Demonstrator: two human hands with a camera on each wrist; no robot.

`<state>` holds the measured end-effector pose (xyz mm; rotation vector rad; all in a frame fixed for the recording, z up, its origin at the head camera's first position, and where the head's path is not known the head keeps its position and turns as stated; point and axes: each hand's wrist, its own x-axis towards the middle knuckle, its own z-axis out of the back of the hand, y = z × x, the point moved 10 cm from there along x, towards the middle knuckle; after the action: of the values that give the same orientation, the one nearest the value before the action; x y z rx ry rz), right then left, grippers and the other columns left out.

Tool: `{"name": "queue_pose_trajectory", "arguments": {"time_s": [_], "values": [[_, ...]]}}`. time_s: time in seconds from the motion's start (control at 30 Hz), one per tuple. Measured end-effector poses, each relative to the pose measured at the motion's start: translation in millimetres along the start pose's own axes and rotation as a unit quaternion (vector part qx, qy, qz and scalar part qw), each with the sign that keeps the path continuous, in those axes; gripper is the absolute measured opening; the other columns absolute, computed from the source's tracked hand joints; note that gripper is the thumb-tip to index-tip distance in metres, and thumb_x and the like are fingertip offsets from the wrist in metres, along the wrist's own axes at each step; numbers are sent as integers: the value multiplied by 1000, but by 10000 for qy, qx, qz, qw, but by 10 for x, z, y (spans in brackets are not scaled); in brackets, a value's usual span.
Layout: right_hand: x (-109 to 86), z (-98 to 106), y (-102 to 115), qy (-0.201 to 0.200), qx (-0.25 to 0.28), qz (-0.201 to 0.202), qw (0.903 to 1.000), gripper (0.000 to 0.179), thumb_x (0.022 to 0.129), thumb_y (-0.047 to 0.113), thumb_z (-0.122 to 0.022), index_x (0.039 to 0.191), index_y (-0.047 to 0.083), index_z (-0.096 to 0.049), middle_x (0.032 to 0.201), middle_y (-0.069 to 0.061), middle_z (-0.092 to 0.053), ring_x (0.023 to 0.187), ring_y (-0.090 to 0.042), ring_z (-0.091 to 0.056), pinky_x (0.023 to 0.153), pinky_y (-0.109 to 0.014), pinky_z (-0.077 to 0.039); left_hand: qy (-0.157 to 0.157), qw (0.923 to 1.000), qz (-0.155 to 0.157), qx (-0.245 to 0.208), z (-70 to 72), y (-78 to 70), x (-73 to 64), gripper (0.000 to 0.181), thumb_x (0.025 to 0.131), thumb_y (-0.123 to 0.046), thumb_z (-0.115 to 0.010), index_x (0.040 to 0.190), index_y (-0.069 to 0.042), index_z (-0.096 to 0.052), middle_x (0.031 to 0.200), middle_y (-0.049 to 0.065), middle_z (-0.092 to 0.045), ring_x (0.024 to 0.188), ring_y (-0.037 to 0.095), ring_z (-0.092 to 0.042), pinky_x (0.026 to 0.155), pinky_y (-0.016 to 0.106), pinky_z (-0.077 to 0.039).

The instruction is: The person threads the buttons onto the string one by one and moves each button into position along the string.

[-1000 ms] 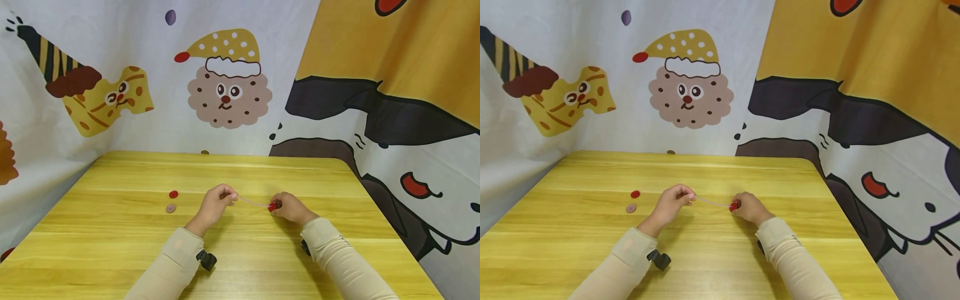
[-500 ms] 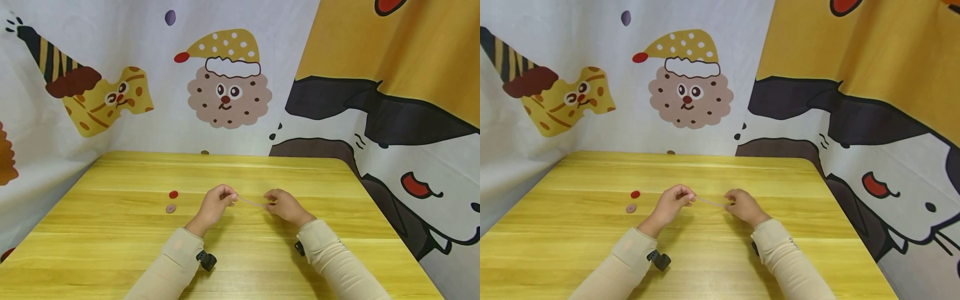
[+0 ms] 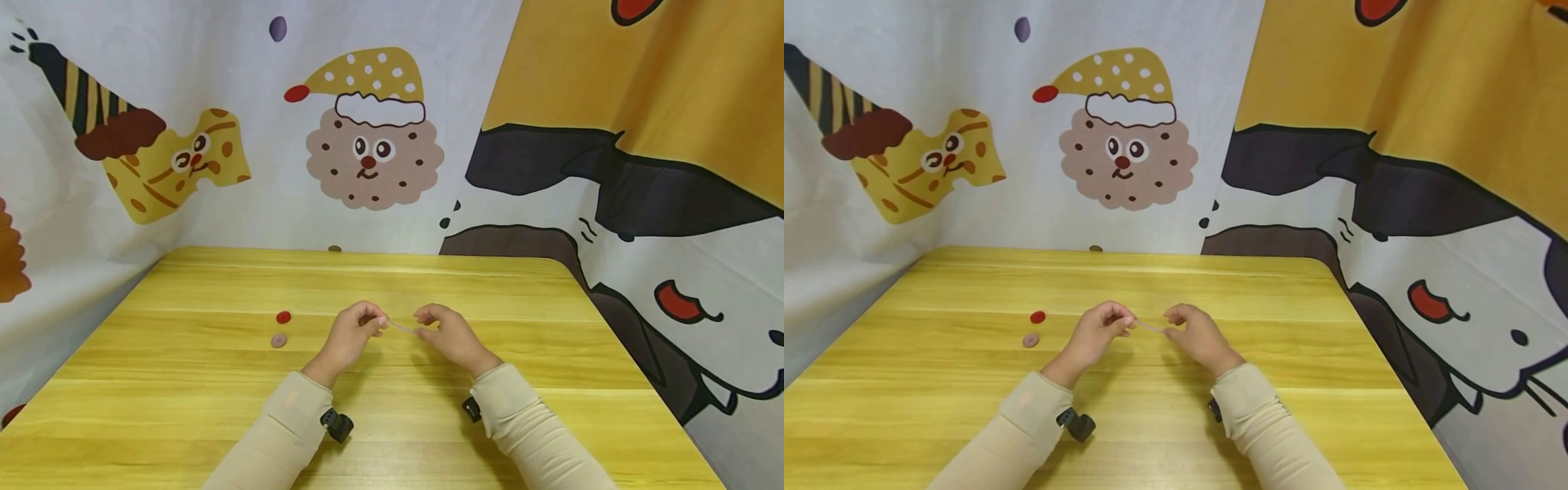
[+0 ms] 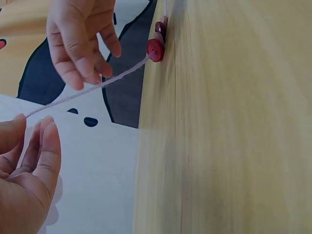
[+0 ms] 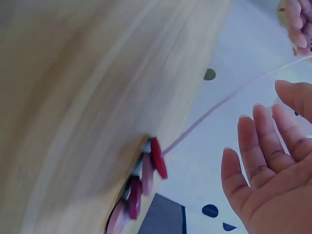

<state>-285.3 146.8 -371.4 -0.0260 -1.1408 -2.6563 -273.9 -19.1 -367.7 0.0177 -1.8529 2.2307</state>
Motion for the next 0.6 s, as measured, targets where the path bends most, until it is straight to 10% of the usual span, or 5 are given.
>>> {"name": "queue_pose_trajectory", "arguments": {"time_s": [0.6], "values": [[-29,-162,231,-13,515,280,9983,19,90,12,-69,108,7,-67,101,-1,-68,101,-22,-61,92,-47,-47,111,9998,180,70,6,11,-17,6,95,-9,-60,96,-4,-63,92,6,-62,85,21,-61,85,49,-52]]}}
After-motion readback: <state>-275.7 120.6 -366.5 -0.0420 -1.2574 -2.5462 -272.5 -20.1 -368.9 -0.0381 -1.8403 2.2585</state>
